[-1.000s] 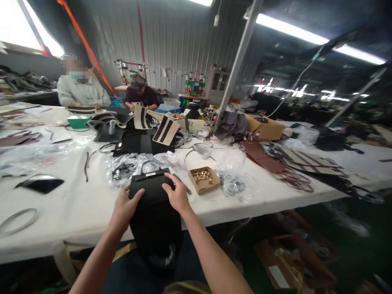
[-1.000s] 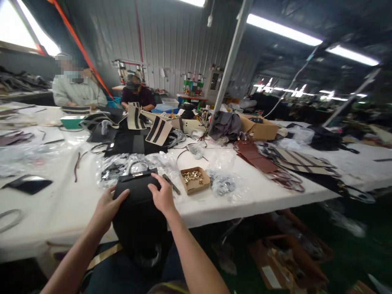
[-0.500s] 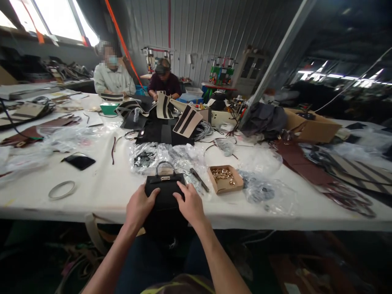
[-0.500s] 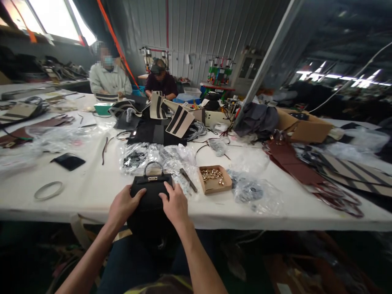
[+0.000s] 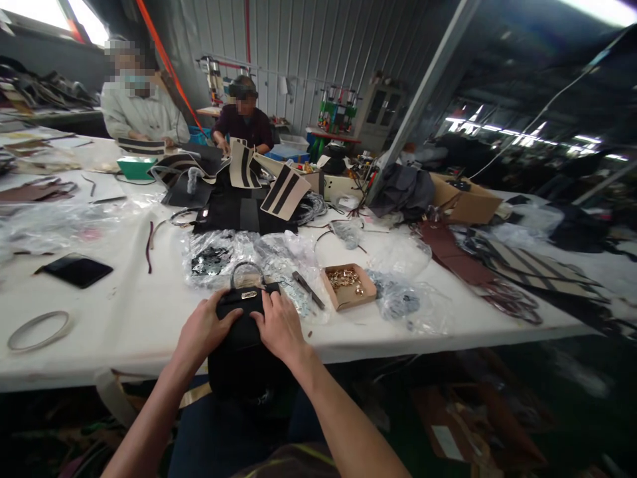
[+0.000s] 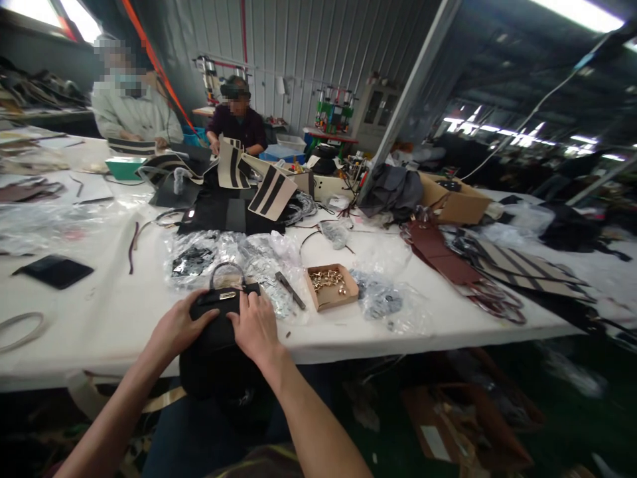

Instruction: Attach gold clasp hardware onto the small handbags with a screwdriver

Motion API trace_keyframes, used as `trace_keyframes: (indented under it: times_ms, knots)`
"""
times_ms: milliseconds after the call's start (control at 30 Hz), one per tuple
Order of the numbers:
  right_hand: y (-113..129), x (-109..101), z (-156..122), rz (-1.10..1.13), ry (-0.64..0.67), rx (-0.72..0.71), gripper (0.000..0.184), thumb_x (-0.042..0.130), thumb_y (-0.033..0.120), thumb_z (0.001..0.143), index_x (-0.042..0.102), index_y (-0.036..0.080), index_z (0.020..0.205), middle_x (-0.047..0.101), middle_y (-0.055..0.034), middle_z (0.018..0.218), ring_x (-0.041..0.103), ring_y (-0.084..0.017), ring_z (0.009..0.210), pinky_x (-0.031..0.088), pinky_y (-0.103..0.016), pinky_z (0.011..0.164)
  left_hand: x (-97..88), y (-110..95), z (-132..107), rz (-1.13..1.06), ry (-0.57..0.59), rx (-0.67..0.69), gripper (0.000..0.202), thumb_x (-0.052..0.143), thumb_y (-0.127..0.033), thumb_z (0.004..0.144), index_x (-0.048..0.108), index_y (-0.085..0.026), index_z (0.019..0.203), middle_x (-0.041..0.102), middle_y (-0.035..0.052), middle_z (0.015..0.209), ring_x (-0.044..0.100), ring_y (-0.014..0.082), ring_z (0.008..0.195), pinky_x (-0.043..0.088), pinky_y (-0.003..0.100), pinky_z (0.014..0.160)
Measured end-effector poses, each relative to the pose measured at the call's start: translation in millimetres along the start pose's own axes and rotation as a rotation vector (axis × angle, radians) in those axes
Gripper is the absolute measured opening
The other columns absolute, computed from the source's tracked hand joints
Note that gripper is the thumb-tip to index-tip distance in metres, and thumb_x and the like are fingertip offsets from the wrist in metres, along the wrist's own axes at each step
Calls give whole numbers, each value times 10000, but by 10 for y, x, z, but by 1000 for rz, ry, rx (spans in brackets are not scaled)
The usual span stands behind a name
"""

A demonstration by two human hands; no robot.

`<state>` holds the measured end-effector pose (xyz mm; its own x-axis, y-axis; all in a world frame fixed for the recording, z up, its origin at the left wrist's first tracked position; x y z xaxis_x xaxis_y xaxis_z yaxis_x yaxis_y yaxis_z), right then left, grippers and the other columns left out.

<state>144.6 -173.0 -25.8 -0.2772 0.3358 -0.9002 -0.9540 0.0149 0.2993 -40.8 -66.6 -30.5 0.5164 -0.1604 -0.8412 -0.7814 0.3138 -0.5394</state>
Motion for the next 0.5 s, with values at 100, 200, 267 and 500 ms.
trace_keyframes:
  times_ms: [100,200,267,500]
  knots:
    - [-8,76,12,54,-51,76,715,616,440,1121,403,104,1716,674,-210,1345,639,-365,1255,561,-533,1112,-3,55,58,-63,-20,38,600,652,-585,966,653,-245,1460,752,157,1328,742,378,1196,568,448,1017]
    - [-27,120,20,105,-88,143,860,616,436,1111,228,50,1774,655,-264,1449,625,-389,1327,544,-557,1154,-10,66,96,-89,-15,-1,629,707,-629,893,648,-208,1358,763,163,1225,753,391,1105,579,439,909]
    - [-22,147,24,131,-103,144,882,600,433,1116,178,47,1787,644,-276,1484,626,-397,1338,542,-572,1155,-29,48,117,-123,-9,-62,670,781,-665,805,645,-197,1264,772,122,1032,759,374,937,564,401,767]
    - [-286,65,67,517,-69,153,691,721,461,1055,546,206,1672,764,-70,1060,715,-243,944,606,-396,948,-14,93,57,-782,-195,-383,524,699,-720,855,710,-199,904,696,28,718,667,254,689,517,305,574]
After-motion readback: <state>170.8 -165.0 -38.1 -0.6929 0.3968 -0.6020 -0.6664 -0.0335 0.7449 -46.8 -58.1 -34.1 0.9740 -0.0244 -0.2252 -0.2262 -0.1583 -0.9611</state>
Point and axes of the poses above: each hand's wrist, its own z-axis towards the middle knuckle, its own x-axis out of the palm, y = z × x, the point moved 3 cm from there along z, towards the middle knuckle
